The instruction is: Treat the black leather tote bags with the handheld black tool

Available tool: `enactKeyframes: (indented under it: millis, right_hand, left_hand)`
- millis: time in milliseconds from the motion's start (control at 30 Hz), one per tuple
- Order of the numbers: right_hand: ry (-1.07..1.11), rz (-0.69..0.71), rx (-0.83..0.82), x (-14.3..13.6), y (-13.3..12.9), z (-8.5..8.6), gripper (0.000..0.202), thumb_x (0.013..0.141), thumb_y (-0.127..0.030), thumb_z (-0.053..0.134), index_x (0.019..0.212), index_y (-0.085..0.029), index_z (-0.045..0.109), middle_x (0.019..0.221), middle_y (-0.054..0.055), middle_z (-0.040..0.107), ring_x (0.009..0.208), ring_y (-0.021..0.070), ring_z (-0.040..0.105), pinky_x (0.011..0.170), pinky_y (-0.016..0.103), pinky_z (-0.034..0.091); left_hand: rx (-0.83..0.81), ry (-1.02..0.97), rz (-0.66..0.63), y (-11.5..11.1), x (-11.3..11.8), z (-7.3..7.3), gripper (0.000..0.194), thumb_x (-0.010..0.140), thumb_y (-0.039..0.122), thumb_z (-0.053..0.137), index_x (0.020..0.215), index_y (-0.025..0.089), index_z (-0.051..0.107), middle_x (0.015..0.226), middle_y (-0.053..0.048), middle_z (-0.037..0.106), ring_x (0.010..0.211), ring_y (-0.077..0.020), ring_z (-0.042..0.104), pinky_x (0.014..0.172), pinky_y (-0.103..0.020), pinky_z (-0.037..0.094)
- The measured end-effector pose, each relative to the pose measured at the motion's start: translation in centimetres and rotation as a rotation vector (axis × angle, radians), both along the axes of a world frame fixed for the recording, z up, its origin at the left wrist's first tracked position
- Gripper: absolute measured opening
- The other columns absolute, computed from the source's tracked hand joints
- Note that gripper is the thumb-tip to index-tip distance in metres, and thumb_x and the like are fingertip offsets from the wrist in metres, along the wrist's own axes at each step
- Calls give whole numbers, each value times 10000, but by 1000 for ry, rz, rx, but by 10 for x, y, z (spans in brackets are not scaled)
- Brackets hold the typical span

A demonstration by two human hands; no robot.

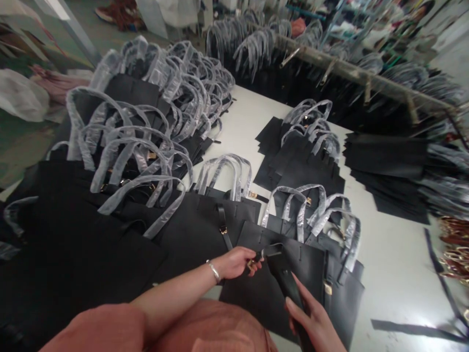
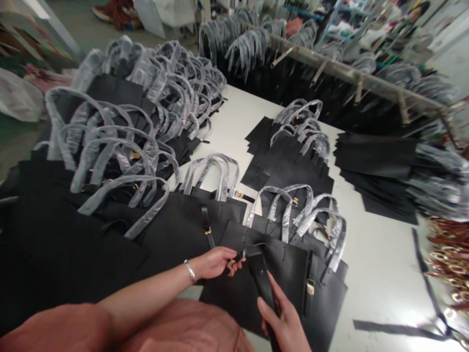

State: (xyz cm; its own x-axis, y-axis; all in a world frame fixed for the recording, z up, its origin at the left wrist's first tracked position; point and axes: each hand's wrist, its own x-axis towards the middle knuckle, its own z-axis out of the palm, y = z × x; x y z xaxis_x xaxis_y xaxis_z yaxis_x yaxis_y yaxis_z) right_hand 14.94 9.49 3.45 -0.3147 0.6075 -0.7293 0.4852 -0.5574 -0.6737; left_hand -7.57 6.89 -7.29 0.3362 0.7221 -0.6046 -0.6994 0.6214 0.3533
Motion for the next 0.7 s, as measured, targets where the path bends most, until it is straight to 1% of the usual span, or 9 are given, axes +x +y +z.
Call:
enactKeyframes:
  millis: [67,133,233,333,433,500,567,633,700]
  right_hand:
    - [-10,-1,-15,7,-6,1,926,748,-577,702,1490,-171,324,592,-52,556,506,117,463,500,242,377]
    - [-18,0,-26,11,-11,1,933,742,-570,709,1490,-168,323,609,-44,574,511,117,457,502,243,372]
    - [-30,22,-35,11,-16,0,935,743,-559,710,1495,-165,317,635,-35,595,513,121,465,501,246,376]
    - [-44,60,-37,9,-18,-2,895,771,-556,681,1495,-175,320,630,-40,586,501,118,462,487,241,365]
    - [-30,109,-34,5,-18,-6,864,777,-558,669,1484,-177,350,635,-34,600,482,118,464,479,245,367]
    - [-4,123,-26,-1,-16,-9,853,768,-554,678,1471,-174,381,676,-17,634,484,120,477,486,253,385]
    - [1,114,-21,-8,-12,-10,860,762,-553,682,1470,-169,380,685,-13,643,490,124,489,492,258,399]
    - [-24,87,7,-14,-7,-11,893,751,-556,691,1478,-160,358,681,-17,643,503,128,496,504,261,418]
    - [-62,58,47,-15,-3,-10,915,740,-559,700,1484,-167,342,736,-10,666,518,127,501,511,261,433]
  left_hand:
    - [-107,-26,19,-2,3,0,181,768,211,682,842,46,682,675,-51,592,536,-93,510,612,-274,465]
    - [-137,-4,64,-6,7,-1,194,690,170,758,838,66,688,651,-6,567,527,-67,479,629,-245,449]
    - [-23,148,139,-12,13,-1,305,565,150,832,838,84,711,636,10,587,552,-68,480,577,-204,378]
    - [65,370,162,-14,18,-2,335,519,180,841,825,99,733,684,-8,647,606,-94,516,599,-215,376]
    - [97,495,120,-15,24,-5,309,521,172,813,815,115,739,728,-15,676,643,-118,548,640,-239,405]
    - [139,569,59,-15,27,-7,262,551,149,774,808,116,737,722,-14,674,649,-132,558,640,-249,415]
    - [163,664,-10,-16,29,-7,229,572,110,737,800,113,728,697,-7,657,650,-142,559,634,-255,419]
    - [183,774,-48,-18,24,-6,239,594,83,708,830,120,716,697,-1,642,664,-151,563,643,-261,427]
    - [239,945,-28,-21,13,-3,296,624,73,683,912,141,690,756,-2,640,713,-160,575,684,-273,445]
